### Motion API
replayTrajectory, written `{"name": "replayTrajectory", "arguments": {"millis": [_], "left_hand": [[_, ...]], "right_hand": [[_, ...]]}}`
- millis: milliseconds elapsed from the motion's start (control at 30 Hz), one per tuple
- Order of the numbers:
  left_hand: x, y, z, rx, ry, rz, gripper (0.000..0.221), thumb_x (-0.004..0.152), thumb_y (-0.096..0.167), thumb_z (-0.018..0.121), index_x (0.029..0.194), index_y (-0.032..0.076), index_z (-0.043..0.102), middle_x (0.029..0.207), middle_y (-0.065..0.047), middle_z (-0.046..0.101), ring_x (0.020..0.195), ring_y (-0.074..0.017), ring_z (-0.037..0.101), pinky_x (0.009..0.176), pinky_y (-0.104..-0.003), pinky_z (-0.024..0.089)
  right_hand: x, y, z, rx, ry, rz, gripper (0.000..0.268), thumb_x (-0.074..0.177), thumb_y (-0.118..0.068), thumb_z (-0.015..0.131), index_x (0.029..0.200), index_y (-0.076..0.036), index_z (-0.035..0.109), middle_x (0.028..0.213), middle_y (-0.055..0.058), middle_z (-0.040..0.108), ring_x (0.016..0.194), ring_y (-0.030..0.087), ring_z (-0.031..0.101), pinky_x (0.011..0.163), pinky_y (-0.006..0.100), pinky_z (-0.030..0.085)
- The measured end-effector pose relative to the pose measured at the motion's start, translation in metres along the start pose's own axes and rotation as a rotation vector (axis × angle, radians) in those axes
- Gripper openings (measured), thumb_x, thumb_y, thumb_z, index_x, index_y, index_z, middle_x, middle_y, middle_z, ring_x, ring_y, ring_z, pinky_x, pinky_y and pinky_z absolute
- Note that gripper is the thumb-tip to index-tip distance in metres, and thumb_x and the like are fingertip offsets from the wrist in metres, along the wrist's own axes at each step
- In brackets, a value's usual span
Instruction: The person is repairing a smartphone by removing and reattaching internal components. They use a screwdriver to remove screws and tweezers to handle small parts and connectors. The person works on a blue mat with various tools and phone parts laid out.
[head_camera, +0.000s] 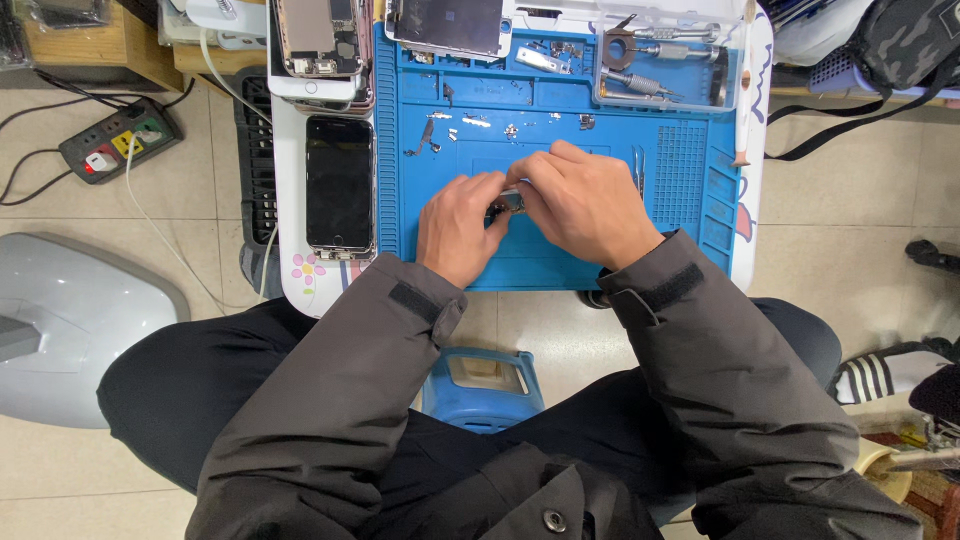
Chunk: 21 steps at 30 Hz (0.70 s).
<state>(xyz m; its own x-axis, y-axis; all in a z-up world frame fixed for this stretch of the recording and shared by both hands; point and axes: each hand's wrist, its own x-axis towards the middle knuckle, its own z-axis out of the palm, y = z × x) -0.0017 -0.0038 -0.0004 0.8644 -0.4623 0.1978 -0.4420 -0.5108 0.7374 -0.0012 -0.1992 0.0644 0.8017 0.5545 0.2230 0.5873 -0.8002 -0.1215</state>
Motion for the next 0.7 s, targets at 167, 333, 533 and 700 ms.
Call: {"name": "replayTrajectory", "arguments": {"millis": [167, 333, 533, 700], "left_hand": [[0.002, 0.006, -0.007, -0.006, -0.009, 0.005, 0.022, 0.093, 0.0, 0.079, 0.106, 0.011, 0.065, 0.087, -0.008, 0.067, 0.085, -0.0298, 0.072, 0.065, -0.046, 0.063], [0.001, -0.001, -0.001, -0.013, -0.004, 0.005, 0.024, 0.093, -0.003, 0.078, 0.105, 0.012, 0.064, 0.086, -0.008, 0.067, 0.084, -0.0318, 0.072, 0.064, -0.048, 0.063], [0.002, 0.004, -0.005, -0.014, -0.006, 0.01, 0.021, 0.093, -0.001, 0.079, 0.104, 0.011, 0.065, 0.086, -0.008, 0.068, 0.085, -0.0302, 0.072, 0.065, -0.046, 0.064], [0.003, 0.004, -0.005, -0.011, 0.002, 0.011, 0.021, 0.093, -0.001, 0.079, 0.101, 0.012, 0.064, 0.085, -0.007, 0.066, 0.084, -0.0298, 0.072, 0.063, -0.047, 0.063]], "right_hand": [[0.0, 0.0, -0.003, -0.045, 0.0, 0.019, 0.007, 0.106, -0.022, 0.066, 0.11, -0.017, 0.066, 0.072, -0.003, 0.054, 0.071, 0.013, 0.055, 0.057, 0.021, 0.05], [-0.001, 0.0, 0.003, -0.001, 0.009, -0.008, 0.004, 0.103, -0.014, 0.064, 0.107, -0.015, 0.065, 0.072, -0.001, 0.054, 0.072, 0.015, 0.055, 0.057, 0.023, 0.05], [-0.001, -0.001, -0.002, -0.053, 0.013, 0.035, 0.008, 0.103, -0.019, 0.073, 0.109, -0.016, 0.068, 0.069, -0.003, 0.059, 0.071, 0.013, 0.056, 0.058, 0.021, 0.051], [0.002, 0.001, 0.003, -0.028, 0.029, -0.001, 0.006, 0.101, -0.013, 0.072, 0.106, -0.014, 0.068, 0.073, -0.001, 0.061, 0.073, 0.015, 0.057, 0.058, 0.022, 0.051]]}}
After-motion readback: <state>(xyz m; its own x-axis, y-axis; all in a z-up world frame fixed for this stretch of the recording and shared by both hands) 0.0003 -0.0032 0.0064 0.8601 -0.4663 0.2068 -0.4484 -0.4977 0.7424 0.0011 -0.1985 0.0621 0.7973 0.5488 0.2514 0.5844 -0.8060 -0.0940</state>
